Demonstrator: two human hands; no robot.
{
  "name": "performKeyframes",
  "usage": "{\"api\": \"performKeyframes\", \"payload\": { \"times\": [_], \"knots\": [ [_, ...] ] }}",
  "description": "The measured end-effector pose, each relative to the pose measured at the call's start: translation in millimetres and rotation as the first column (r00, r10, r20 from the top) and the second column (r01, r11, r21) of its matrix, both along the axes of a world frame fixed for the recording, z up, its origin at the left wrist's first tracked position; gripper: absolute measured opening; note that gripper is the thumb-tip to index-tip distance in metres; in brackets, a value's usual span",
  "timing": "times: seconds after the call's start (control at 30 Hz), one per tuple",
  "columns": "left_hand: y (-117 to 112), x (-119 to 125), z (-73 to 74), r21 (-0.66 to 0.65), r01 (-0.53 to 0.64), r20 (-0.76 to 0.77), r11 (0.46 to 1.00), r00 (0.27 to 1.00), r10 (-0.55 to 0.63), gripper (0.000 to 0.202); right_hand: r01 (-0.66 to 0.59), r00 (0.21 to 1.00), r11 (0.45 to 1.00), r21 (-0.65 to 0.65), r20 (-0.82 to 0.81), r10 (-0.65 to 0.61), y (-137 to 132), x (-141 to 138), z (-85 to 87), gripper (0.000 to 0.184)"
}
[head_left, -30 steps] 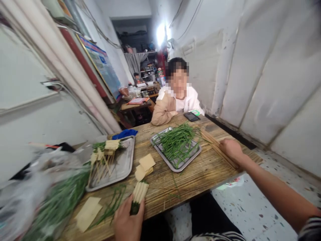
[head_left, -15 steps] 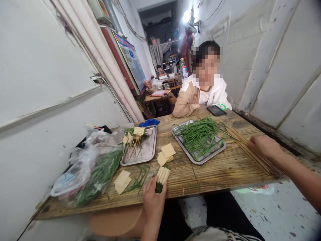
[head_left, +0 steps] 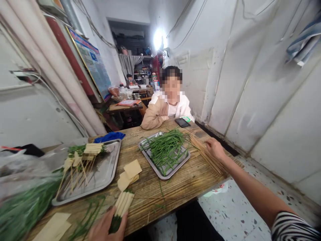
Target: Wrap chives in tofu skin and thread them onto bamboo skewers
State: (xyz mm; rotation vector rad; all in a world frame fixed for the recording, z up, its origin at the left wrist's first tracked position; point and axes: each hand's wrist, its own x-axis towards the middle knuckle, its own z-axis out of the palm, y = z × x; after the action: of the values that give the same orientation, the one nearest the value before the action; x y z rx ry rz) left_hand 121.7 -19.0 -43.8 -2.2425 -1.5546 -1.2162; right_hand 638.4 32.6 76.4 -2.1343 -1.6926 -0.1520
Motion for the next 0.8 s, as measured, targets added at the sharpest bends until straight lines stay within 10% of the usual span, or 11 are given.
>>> {"api": "performKeyframes", "payload": {
  "times": [0.2, 0.43, 0.8],
  "knots": [
    [-9, 29, 21.8, 0.022, -0.200, 0.100, 0.980, 0.975, 0.197, 0.039, -0.335, 0.934, 0.907, 0.255, -0.041, 0.356, -40, -71, 4.8, 0.038],
    [-11, 33, 26.8, -0.003, -0.201, 0.102, 0.980, 0.974, 0.200, 0.037, -0.818, 0.571, 0.568, -0.091, -0.004, 0.821, -111, -190, -48.1, 0.048],
    [-10, 33, 23.6, 0.007, -0.207, 0.093, 0.978, 0.974, 0.205, 0.036, -0.824, 0.552, 0.549, -0.140, 0.018, 0.834, -109, -192, -55.9, 0.051]
  ]
}}
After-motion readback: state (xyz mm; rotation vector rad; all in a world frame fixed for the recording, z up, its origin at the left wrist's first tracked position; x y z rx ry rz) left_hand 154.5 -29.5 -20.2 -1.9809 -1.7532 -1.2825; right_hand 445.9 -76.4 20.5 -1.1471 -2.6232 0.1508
